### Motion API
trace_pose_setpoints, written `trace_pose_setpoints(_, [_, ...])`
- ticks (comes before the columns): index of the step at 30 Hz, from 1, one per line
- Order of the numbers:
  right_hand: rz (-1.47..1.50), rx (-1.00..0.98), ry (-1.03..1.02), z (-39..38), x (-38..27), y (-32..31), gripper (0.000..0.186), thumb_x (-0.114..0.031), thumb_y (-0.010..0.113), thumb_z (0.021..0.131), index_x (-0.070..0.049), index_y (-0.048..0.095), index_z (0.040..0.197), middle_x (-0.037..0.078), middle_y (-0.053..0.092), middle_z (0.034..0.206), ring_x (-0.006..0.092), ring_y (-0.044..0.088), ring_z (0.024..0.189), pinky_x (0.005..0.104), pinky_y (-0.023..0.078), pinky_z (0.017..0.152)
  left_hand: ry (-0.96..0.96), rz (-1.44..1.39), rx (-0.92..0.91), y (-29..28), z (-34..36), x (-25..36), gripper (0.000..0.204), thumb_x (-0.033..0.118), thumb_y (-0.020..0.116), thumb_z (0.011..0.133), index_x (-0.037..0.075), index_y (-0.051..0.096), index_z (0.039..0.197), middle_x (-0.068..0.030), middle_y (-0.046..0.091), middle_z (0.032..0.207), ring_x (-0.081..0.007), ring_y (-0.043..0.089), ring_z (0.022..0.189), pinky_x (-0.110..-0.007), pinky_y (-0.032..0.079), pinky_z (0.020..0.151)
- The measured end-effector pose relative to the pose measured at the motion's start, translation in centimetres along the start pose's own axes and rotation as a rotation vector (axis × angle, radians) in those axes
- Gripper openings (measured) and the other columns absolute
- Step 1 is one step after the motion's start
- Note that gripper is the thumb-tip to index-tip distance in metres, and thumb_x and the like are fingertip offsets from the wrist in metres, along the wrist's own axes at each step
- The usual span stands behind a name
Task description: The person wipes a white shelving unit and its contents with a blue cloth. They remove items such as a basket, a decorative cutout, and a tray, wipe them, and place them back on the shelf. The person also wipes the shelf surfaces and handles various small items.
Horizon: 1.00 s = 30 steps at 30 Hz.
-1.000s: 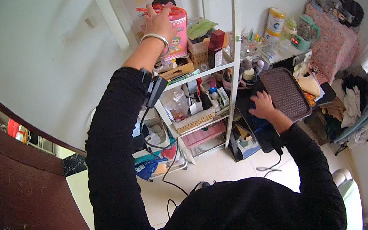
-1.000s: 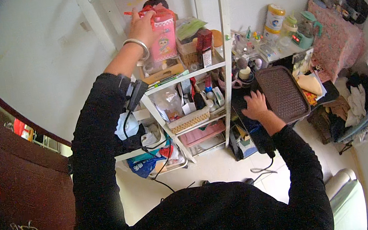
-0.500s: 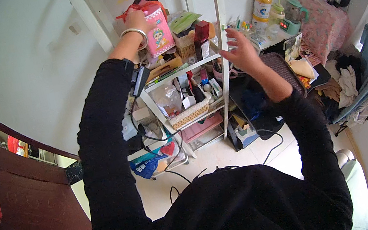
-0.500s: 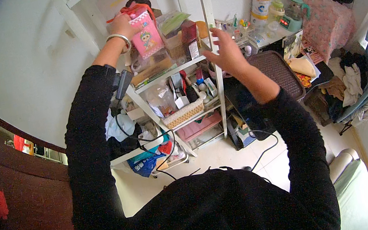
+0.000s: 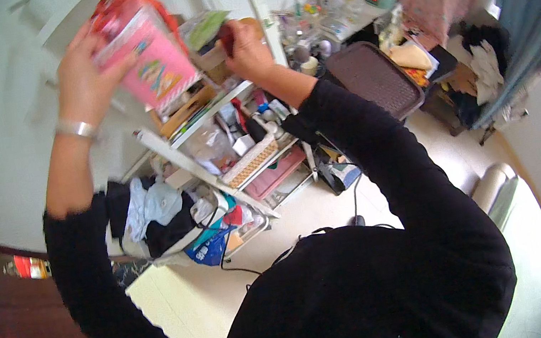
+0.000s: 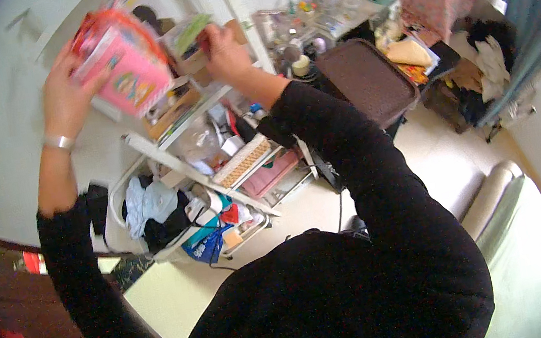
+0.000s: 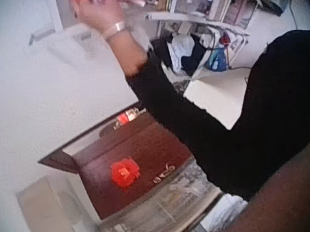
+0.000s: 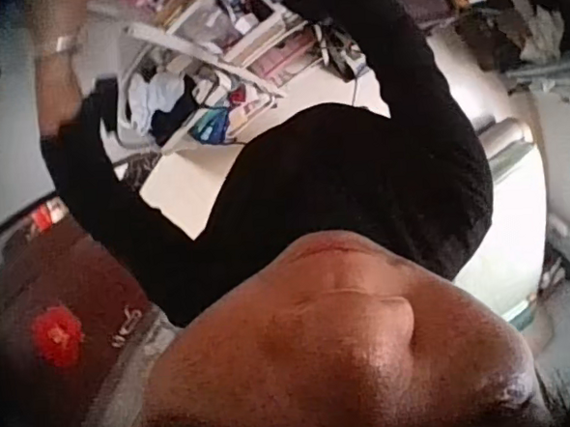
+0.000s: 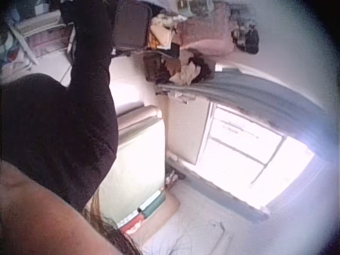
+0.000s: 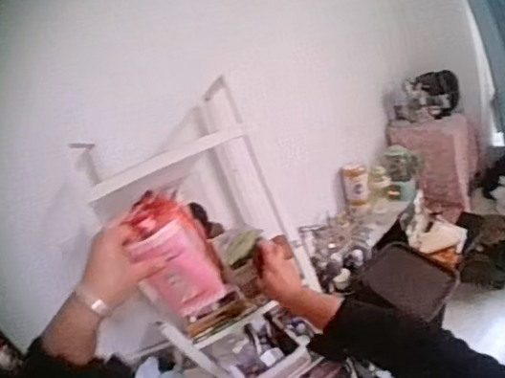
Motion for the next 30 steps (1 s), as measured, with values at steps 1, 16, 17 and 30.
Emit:
trace_pose_setpoints(1, [0.008, -0.032, 0.035, 0.0, 0.2, -0.1, 0.049, -0.017, 0.058, 0.078, -0.017, 0.036, 0.122, 0.025, 0.047, 0.105, 0.0430, 0.058, 0.088, 0.0505, 0.049, 0.070, -0.012, -0.107, -0.027, -0.7, -1.0, 0.7, 0.033, 0.022, 0.078, 0.065, -0.001, 0.057, 0.075, -0.0220, 0.052, 0.124, -0.0284, 0.056, 0.107, -0.037, 0.046, 0.087])
trace_pose_setpoints(16, [0.038, -0.151, -0.014, 2.1, -0.9, -7.1, 0.077, -0.023, 0.078, 0.067, -0.008, 0.028, 0.123, 0.020, 0.060, 0.099, 0.0351, 0.062, 0.088, 0.0395, 0.051, 0.077, -0.343, -0.722, -0.367, -1.2, -13.3, 8.1, 0.050, -0.005, 0.075, 0.062, 0.000, 0.057, 0.109, -0.0194, 0.036, 0.139, -0.0244, 0.055, 0.111, -0.027, 0.054, 0.069])
trace_pose_setpoints(17, [0.019, -0.131, -0.013, 2.4, -0.8, -8.9, 0.080, -0.025, 0.079, 0.067, -0.008, 0.026, 0.124, 0.020, 0.060, 0.098, 0.0328, 0.064, 0.087, 0.0383, 0.051, 0.076, -0.323, -0.749, -0.390, -0.8, -13.6, 8.3, 0.055, -0.005, 0.075, 0.062, 0.001, 0.056, 0.113, -0.0188, 0.036, 0.140, -0.0254, 0.053, 0.114, -0.027, 0.053, 0.069])
trace_pose_setpoints(30, [-0.172, 0.073, 0.111, -1.7, 13.4, -35.0, 0.082, -0.016, 0.078, 0.072, -0.008, 0.020, 0.128, 0.016, 0.055, 0.108, 0.0222, 0.059, 0.096, 0.0346, 0.052, 0.080, -0.029, -0.785, -0.435, 5.3, -9.1, 15.8, 0.050, 0.005, 0.078, 0.063, 0.000, 0.059, 0.109, -0.0202, 0.036, 0.139, -0.0352, 0.046, 0.121, -0.038, 0.043, 0.094])
Point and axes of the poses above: each hand's wrist, its own z-axis towards the middle knuckle, its own y-axis out of the palm, x = y × z, the point moved 5 cm from there along z, towards the middle knuckle
